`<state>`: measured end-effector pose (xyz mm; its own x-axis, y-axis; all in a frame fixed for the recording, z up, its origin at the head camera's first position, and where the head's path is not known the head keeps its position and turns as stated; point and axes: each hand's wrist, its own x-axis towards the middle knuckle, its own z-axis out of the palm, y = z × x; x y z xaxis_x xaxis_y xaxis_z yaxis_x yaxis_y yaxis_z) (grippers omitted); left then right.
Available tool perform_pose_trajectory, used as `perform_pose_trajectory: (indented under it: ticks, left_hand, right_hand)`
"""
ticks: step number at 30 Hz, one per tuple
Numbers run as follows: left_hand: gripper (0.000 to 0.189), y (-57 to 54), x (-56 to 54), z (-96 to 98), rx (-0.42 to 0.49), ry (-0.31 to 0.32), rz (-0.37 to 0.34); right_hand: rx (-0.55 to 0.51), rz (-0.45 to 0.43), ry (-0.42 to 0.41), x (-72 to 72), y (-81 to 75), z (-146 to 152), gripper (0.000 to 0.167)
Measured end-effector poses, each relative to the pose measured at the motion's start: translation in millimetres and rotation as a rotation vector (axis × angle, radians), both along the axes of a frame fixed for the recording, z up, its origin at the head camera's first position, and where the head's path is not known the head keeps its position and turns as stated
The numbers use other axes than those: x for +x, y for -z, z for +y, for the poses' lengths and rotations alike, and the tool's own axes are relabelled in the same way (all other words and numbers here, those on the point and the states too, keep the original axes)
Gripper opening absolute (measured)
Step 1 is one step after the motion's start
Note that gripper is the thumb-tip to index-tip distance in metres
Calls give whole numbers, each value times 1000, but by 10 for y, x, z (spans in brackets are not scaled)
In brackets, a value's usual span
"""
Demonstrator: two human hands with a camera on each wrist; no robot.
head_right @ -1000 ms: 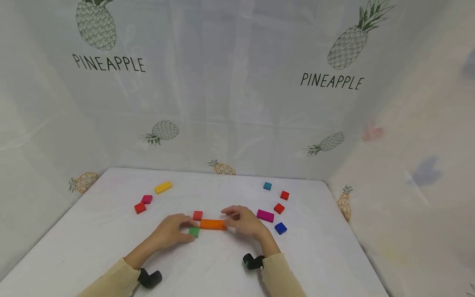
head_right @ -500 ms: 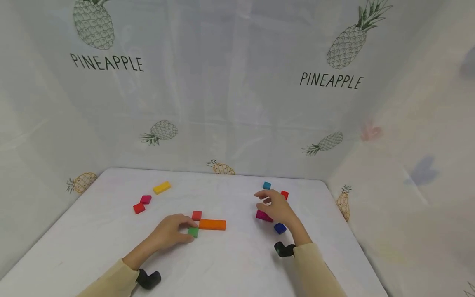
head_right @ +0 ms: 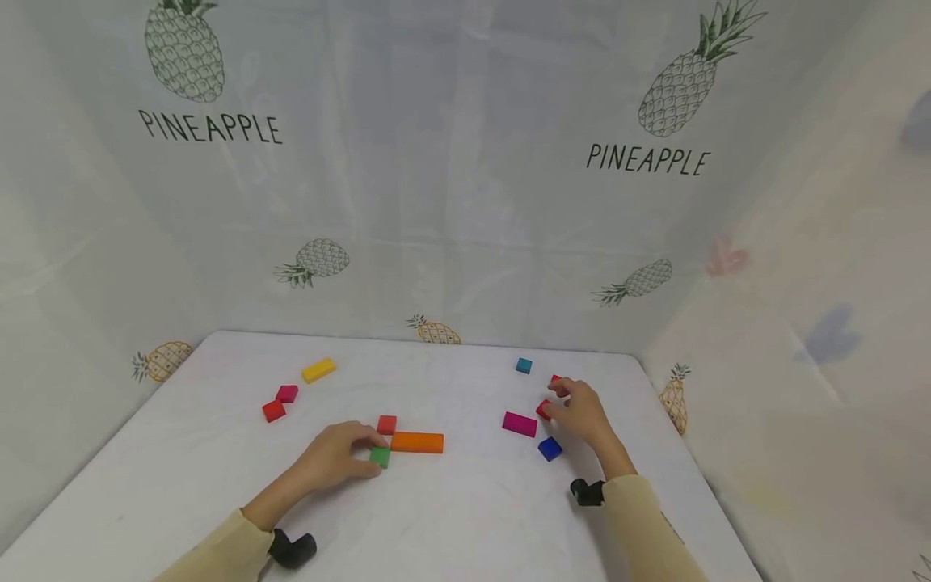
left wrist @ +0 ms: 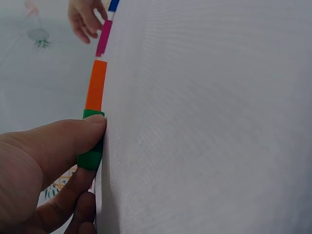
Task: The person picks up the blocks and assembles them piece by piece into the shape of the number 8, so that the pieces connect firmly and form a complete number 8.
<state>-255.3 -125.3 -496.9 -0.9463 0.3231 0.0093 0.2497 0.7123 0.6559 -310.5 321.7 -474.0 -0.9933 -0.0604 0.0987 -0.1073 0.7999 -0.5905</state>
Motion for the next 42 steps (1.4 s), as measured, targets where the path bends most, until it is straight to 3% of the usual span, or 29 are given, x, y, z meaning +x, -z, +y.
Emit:
perform_pose_trajectory:
  ticks: [7,17,31,42]
  left_hand:
    - [29,-33,-1,19,3,-8,-2]
    - [29,-13,5,8,1,-18,-12]
    - [26,-16,18,-13,4,11,23]
    - [29,-6,3,-2,0,7,0]
  right_hand:
    - [-2,-37,2,-44,90,50,44]
    - [17,-93,15,-33,87,10,43]
    - [48,-63,4,-3,52,-5,35]
    - [16,-20,7,-27,18,-65,36]
